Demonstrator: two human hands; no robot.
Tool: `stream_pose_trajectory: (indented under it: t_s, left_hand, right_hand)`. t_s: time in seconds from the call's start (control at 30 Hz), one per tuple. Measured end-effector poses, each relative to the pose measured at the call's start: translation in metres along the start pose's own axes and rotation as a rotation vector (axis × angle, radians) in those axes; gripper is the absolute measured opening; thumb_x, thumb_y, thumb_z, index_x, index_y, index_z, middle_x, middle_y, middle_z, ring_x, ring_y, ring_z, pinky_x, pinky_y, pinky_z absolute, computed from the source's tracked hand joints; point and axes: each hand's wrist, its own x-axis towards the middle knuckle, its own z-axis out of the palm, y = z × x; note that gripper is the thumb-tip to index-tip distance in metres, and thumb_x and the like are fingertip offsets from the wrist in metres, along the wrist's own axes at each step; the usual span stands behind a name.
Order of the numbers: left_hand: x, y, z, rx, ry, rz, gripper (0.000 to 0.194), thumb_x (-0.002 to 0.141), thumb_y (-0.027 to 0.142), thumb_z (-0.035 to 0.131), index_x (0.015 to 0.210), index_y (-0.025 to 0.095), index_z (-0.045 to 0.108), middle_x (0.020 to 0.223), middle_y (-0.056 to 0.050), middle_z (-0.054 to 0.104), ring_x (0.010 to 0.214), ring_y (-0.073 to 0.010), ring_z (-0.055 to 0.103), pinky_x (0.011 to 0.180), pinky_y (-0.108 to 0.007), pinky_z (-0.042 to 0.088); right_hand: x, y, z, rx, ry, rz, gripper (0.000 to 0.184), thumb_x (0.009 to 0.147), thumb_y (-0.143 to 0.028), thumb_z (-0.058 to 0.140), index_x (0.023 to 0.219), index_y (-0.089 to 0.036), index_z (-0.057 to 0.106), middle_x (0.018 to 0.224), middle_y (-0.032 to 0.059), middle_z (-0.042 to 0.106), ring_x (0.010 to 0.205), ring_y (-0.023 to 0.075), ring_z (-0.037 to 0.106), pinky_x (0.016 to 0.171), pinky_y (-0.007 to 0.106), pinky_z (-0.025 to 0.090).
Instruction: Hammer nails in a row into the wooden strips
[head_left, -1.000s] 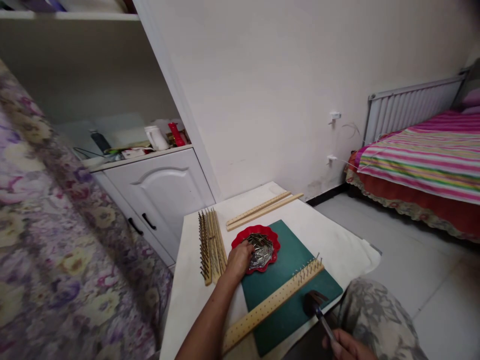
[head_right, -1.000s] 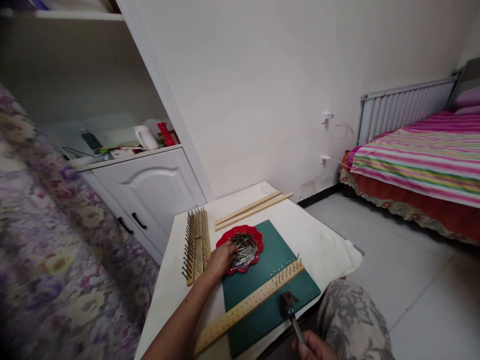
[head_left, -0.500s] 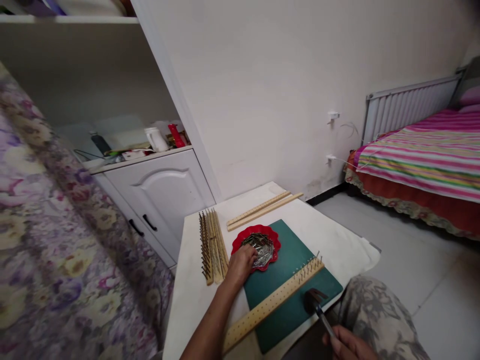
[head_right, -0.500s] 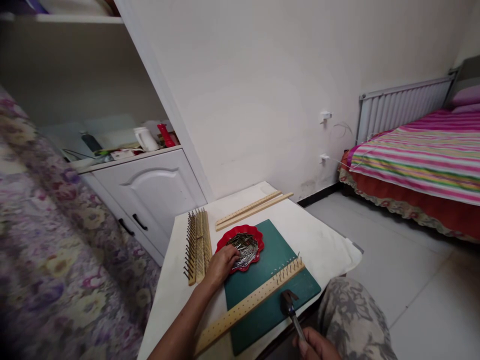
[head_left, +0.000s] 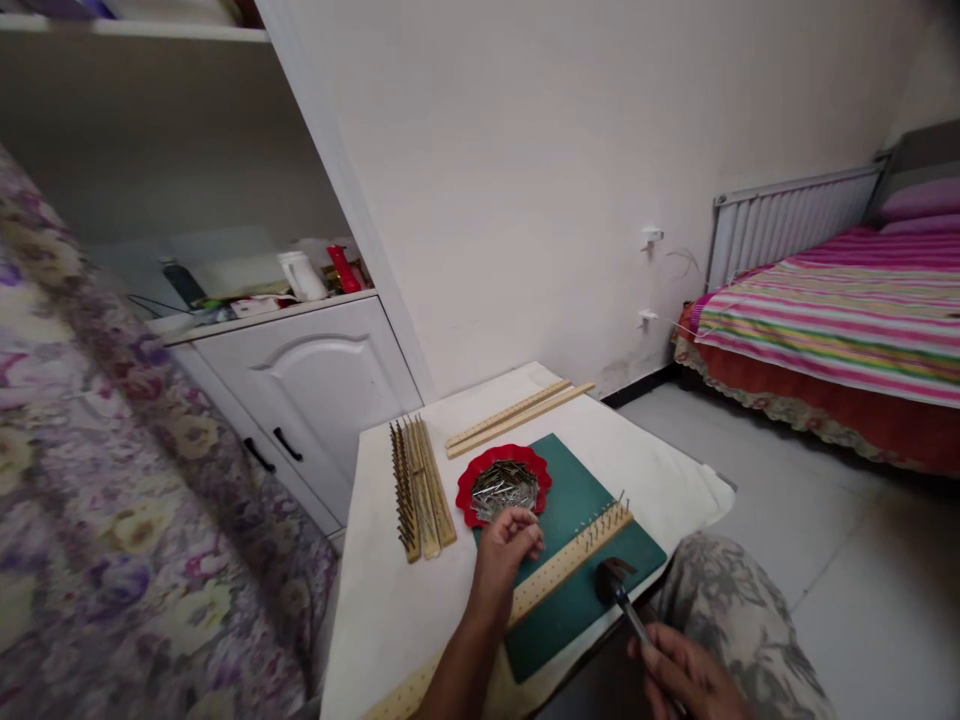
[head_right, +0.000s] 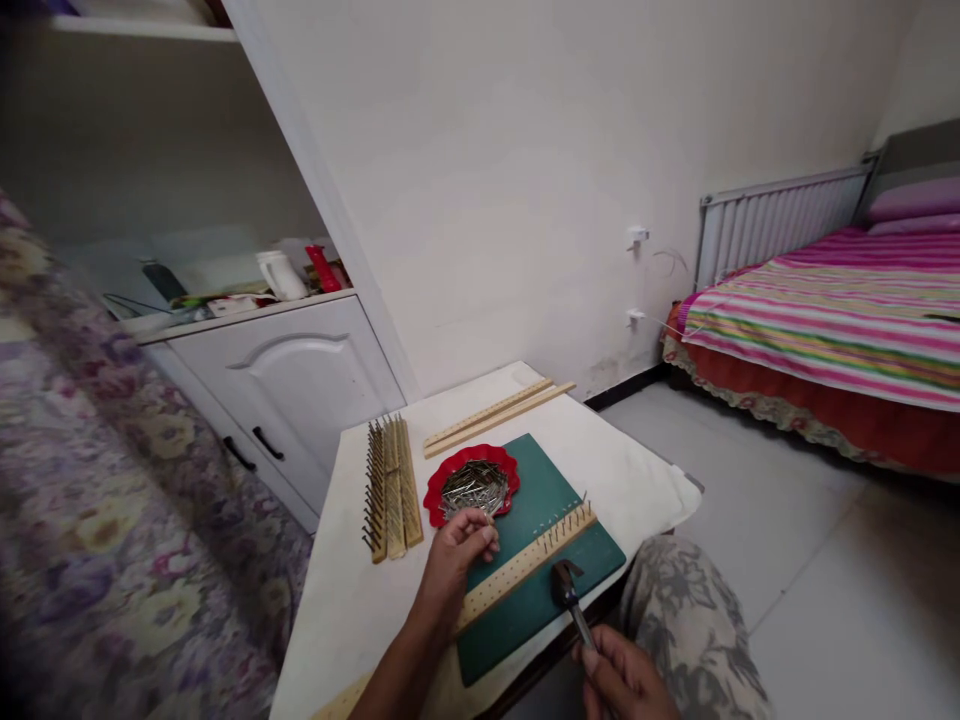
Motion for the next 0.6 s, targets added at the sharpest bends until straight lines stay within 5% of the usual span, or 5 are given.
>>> stream_pose_trajectory:
  t_s: [0.3, 0.6]
  left_hand:
    - [-0.066, -0.032, 0.056, -0.382, -0.145, -0.255, 0.022, 0.065, 0.021, 0.071, 0.075, 0.016, 0.051, 0.065, 0.001, 0.06, 0.055, -0.0111, 0.058, 0.053, -0.021, 0.041]
    - [-0.084, -0.044, 0.068, -0.454, -0.171, -0.264, 0.026, 0.061, 0.026, 0.076, 0.069, 0.015, 0.053, 0.063, -0.001, 0.062, 0.054, -0.0117, 0.057, 0.054, -0.022, 0.038]
  right_hand:
    - [-0.007, -0.013, 0.009, -0.014, 0.098, -0.142, 0.042, 0.074, -0.058, 0.06, 0.09, -0.02, 0.047, 0.057, -0.0065, 0.063, 0.024, -0.0003, 0.032, 0.026, 0.011, 0.022]
    - [-0.012, -0.018, 0.01, 0.008, 0.139, -0.166, 0.042, 0.073, -0.058, 0.061, 0.088, -0.021, 0.048, 0.053, -0.0088, 0.056, 0.026, 0.0004, 0.03, 0.027, 0.011, 0.022]
